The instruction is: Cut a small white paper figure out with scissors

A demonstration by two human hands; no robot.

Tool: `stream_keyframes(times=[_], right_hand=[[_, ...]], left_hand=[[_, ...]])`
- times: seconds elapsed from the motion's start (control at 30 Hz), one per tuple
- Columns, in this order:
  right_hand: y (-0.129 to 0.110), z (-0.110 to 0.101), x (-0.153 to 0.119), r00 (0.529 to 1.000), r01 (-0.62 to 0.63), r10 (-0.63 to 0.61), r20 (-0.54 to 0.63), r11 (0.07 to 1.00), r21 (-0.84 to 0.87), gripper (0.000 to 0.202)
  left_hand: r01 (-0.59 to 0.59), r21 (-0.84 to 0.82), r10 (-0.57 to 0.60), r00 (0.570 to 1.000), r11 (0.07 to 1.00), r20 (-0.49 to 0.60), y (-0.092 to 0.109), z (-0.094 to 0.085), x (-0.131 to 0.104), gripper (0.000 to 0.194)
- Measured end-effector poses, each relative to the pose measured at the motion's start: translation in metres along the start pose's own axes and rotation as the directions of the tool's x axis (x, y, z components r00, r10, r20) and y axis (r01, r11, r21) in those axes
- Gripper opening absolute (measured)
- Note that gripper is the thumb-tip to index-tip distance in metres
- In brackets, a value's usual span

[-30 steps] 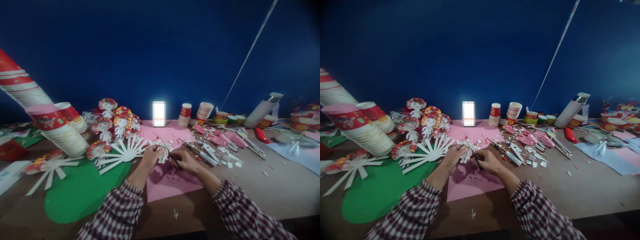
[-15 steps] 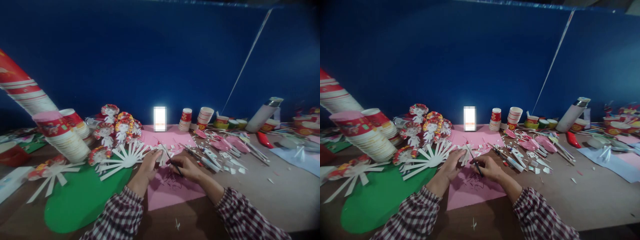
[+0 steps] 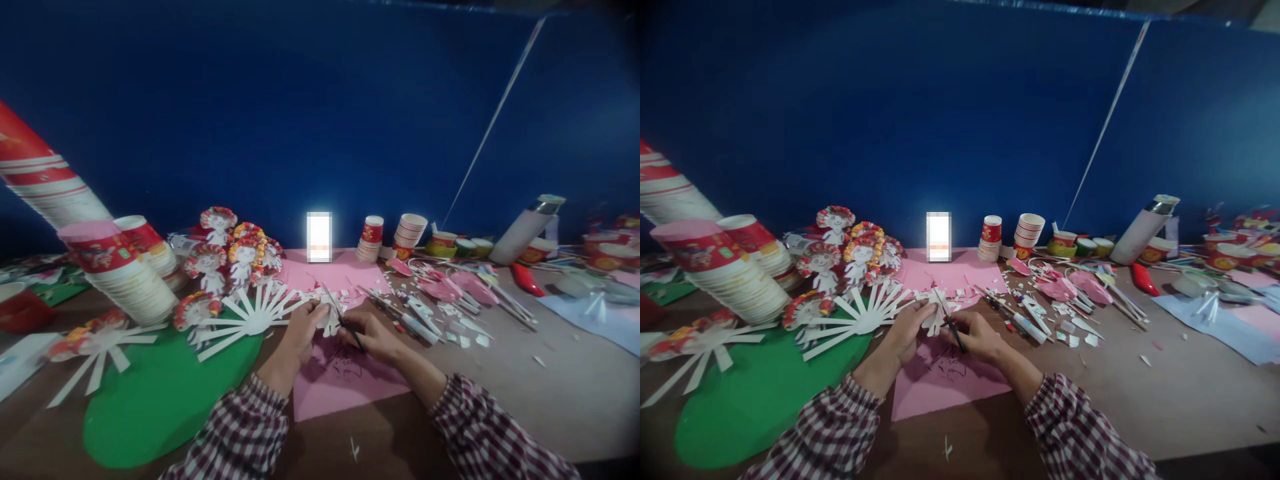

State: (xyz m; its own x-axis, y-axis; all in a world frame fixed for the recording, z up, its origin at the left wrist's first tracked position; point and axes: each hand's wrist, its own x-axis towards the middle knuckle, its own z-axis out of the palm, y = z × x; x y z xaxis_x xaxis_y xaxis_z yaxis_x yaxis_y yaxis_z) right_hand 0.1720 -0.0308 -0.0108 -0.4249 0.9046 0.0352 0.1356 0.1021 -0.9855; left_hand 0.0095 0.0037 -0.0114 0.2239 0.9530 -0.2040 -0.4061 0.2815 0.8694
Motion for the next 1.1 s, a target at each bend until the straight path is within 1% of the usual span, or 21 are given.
stream_keyframes(times=[0.07,0.17,0.27,0.33,0.4,0.5,0.67,0.9,1.1], right_hand=[[0.001,0.0,0.0,1.0,0.002,-0.002,-0.003,1.0,0.006,0.041],[0.001,0.001,0.0,1.0,-0.001,0.001,-0.025,0.999,-0.032,0.039],[-0.002,0.001,0.0,1.0,-0.009,0.009,-0.019,1.0,-0.01,0.04],[-0.005,0.001,0.0,1.0,-0.01,0.01,-0.006,1.0,0.029,0.043],[-0.007,0.001,0.0,1.0,-0.005,0.005,-0.004,0.999,0.042,0.044],[-0.009,0.0,-0.001,1.0,0.0,0.001,-0.004,0.999,0.039,0.046],[-0.008,0.0,-0.001,1.0,-0.01,0.011,-0.02,0.999,0.037,0.046],[-0.011,0.0,-0.002,1.0,-0.029,0.029,-0.004,0.999,0.044,0.045],[-0.012,0.001,-0.002,1.0,-0.022,0.022,-0.018,1.0,0.022,0.045]], left_hand=[[-0.015,0.007,0.015,1.0,1.0,-0.005,-0.002,0.001,-0.001,0.03],[-0.045,0.035,0.046,0.998,0.998,-0.035,-0.002,0.003,-0.003,0.027],[-0.035,0.045,0.037,0.998,0.998,-0.059,-0.002,0.006,-0.005,0.026],[-0.025,0.058,0.028,0.998,0.998,-0.059,-0.001,0.007,-0.006,0.026],[-0.04,0.086,0.045,0.997,0.996,-0.056,-0.001,0.006,-0.006,0.025],[-0.059,0.099,0.063,0.997,0.993,-0.04,0.0,0.005,-0.006,0.024],[-0.058,0.098,0.059,0.998,0.994,-0.014,0.0,0.004,-0.006,0.026],[-0.095,0.165,0.1,0.995,0.982,-0.024,0.002,0.003,-0.006,0.022],[-0.088,0.162,0.092,0.996,0.983,-0.021,0.001,0.003,-0.006,0.022]])
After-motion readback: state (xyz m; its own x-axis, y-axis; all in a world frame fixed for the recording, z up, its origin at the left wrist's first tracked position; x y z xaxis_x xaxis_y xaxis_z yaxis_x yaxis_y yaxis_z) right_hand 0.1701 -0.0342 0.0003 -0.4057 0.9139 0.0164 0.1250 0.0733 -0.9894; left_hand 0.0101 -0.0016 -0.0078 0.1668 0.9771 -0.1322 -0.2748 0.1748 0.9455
